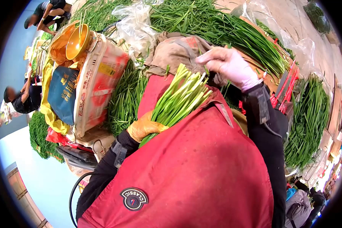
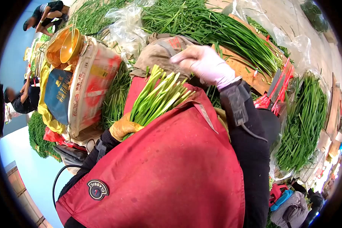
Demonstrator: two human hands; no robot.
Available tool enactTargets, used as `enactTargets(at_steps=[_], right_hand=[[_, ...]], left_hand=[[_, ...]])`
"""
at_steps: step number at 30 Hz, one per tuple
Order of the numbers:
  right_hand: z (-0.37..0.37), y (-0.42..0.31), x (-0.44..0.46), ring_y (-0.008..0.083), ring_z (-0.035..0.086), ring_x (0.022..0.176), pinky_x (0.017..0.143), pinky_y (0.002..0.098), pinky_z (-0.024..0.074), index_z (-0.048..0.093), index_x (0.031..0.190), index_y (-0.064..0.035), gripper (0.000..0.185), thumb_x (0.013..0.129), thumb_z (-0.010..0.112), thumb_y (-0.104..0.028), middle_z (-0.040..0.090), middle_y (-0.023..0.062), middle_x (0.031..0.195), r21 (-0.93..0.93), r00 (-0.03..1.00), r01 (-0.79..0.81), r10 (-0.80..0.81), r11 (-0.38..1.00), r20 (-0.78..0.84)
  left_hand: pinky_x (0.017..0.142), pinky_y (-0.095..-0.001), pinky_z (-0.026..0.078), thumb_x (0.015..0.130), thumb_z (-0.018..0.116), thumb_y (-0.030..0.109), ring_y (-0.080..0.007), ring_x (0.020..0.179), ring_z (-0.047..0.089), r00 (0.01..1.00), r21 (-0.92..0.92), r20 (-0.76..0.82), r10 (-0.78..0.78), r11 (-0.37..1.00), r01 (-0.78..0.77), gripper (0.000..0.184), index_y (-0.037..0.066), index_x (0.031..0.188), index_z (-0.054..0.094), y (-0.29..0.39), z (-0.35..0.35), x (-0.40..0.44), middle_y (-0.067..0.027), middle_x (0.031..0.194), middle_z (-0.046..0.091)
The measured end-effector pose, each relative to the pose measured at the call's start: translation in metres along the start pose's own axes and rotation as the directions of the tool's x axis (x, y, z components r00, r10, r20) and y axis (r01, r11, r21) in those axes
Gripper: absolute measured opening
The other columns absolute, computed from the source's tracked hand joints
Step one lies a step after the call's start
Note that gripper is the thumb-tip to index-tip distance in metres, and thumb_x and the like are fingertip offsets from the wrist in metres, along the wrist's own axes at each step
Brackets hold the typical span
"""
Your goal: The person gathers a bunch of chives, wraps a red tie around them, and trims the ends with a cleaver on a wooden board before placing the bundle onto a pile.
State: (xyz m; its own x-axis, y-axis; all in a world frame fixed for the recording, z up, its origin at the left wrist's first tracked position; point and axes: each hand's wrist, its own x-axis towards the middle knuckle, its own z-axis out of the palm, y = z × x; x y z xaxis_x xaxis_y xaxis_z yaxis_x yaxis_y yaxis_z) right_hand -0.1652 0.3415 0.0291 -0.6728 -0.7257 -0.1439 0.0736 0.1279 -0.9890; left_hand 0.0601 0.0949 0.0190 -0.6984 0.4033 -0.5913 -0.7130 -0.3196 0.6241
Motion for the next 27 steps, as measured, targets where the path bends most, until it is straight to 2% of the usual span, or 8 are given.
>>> enactTargets(at_steps=[3, 5, 11, 15, 17, 22, 25, 27], right_hand=[[0.029, -0.005, -0.001, 0.0202, 0.061, 0.091, 0.082, 0.0293, 0.0476, 0.069, 0.100, -0.0017, 0.021, 0.081, 0.066, -0.007, 0.063, 0.0104, 0.091, -0.426, 0.941, 0.333, -0.266, 0.841, 0.210], [0.037, 0.006, 0.001, 0.0185, 0.060, 0.089, 0.077, 0.0300, 0.0474, 0.068, 0.096, -0.0001, 0.017, 0.080, 0.068, -0.007, 0.062, 0.0084, 0.087, -0.170, 0.989, 0.023, 0.003, 0.985, 0.151], [0.038, 0.018, -0.002, 0.0142, 0.061, 0.083, 0.074, 0.0286, 0.0486, 0.068, 0.090, 0.0015, 0.014, 0.082, 0.070, -0.009, 0.064, 0.0064, 0.086, 0.262, 0.998, -0.015, 0.030, 0.965, -0.056], [0.012, 0.020, -0.008, 0.0095, 0.059, 0.084, 0.072, 0.0241, 0.0477, 0.065, 0.095, 0.0029, 0.015, 0.089, 0.064, -0.011, 0.066, 0.0046, 0.087, -0.070, 0.970, -0.084, 0.066, 0.994, -0.234], [0.005, 0.016, -0.017, 0.0071, 0.054, 0.066, 0.058, 0.0206, 0.0424, 0.067, 0.094, -0.0005, 0.019, 0.091, 0.063, -0.019, 0.059, 0.0001, 0.075, 0.249, 0.960, -0.185, 0.229, 0.951, -0.160], [0.013, -0.002, -0.021, 0.0080, 0.057, 0.074, 0.063, 0.0208, 0.0453, 0.069, 0.098, -0.0028, 0.019, 0.091, 0.064, -0.020, 0.060, 0.0002, 0.084, -0.117, 0.988, -0.097, 0.081, 0.988, -0.134], [0.023, 0.003, -0.010, 0.0204, 0.057, 0.096, 0.084, 0.0319, 0.0460, 0.069, 0.099, -0.0020, 0.020, 0.083, 0.068, -0.014, 0.062, 0.0079, 0.094, -0.305, 0.928, 0.372, -0.343, 0.877, 0.147], [0.037, -0.001, -0.010, 0.0216, 0.058, 0.094, 0.084, 0.0330, 0.0457, 0.069, 0.098, -0.0014, 0.018, 0.082, 0.066, -0.009, 0.061, 0.0095, 0.096, -0.375, 0.978, 0.162, -0.099, 0.913, 0.183]], left_hand=[[0.097, -0.0284, 0.042, 0.080, 0.070, 0.007, -0.0121, 0.110, 0.054, 1.000, 0.051, -0.019, -0.003, 0.999, 0.004, 0.058, 0.001, 0.133, 0.048, 0.000, 0.000, 0.000, -0.0048, 0.124, 0.059], [0.096, -0.0282, 0.043, 0.080, 0.068, 0.005, -0.0117, 0.108, 0.055, 0.999, 0.051, -0.043, -0.017, 0.999, 0.019, 0.057, 0.001, 0.133, 0.048, 0.001, 0.002, -0.003, -0.0044, 0.123, 0.059], [0.091, -0.0277, 0.047, 0.079, 0.066, 0.002, -0.0115, 0.104, 0.058, 0.997, 0.093, -0.072, -0.003, 0.996, 0.010, 0.059, 0.001, 0.135, 0.045, -0.005, -0.006, -0.003, -0.0051, 0.122, 0.060], [0.090, -0.0282, 0.048, 0.078, 0.065, 0.000, -0.0118, 0.104, 0.058, 0.997, 0.058, -0.074, -0.022, 0.998, 0.026, 0.062, 0.002, 0.136, 0.043, -0.008, -0.009, -0.003, -0.0060, 0.122, 0.059], [0.090, -0.0286, 0.048, 0.078, 0.065, -0.001, -0.0117, 0.105, 0.058, 0.996, 0.052, -0.081, -0.021, 0.998, 0.026, 0.063, 0.002, 0.137, 0.043, 0.000, -0.002, -0.005, -0.0060, 0.123, 0.059], [0.091, -0.0289, 0.047, 0.078, 0.066, -0.001, -0.0119, 0.106, 0.058, 0.998, 0.058, -0.061, -0.003, 0.998, 0.007, 0.063, 0.003, 0.137, 0.042, 0.002, 0.000, -0.004, -0.0062, 0.124, 0.059], [0.092, -0.0284, 0.047, 0.078, 0.066, 0.000, -0.0117, 0.106, 0.057, 0.997, 0.094, -0.068, -0.037, 0.995, 0.044, 0.063, 0.002, 0.137, 0.043, 0.003, 0.000, -0.005, -0.0059, 0.123, 0.059], [0.092, -0.0280, 0.047, 0.078, 0.066, 0.001, -0.0115, 0.106, 0.057, 0.997, 0.087, -0.071, -0.016, 0.996, 0.022, 0.063, 0.002, 0.137, 0.043, -0.003, -0.003, -0.003, -0.0057, 0.123, 0.059]])
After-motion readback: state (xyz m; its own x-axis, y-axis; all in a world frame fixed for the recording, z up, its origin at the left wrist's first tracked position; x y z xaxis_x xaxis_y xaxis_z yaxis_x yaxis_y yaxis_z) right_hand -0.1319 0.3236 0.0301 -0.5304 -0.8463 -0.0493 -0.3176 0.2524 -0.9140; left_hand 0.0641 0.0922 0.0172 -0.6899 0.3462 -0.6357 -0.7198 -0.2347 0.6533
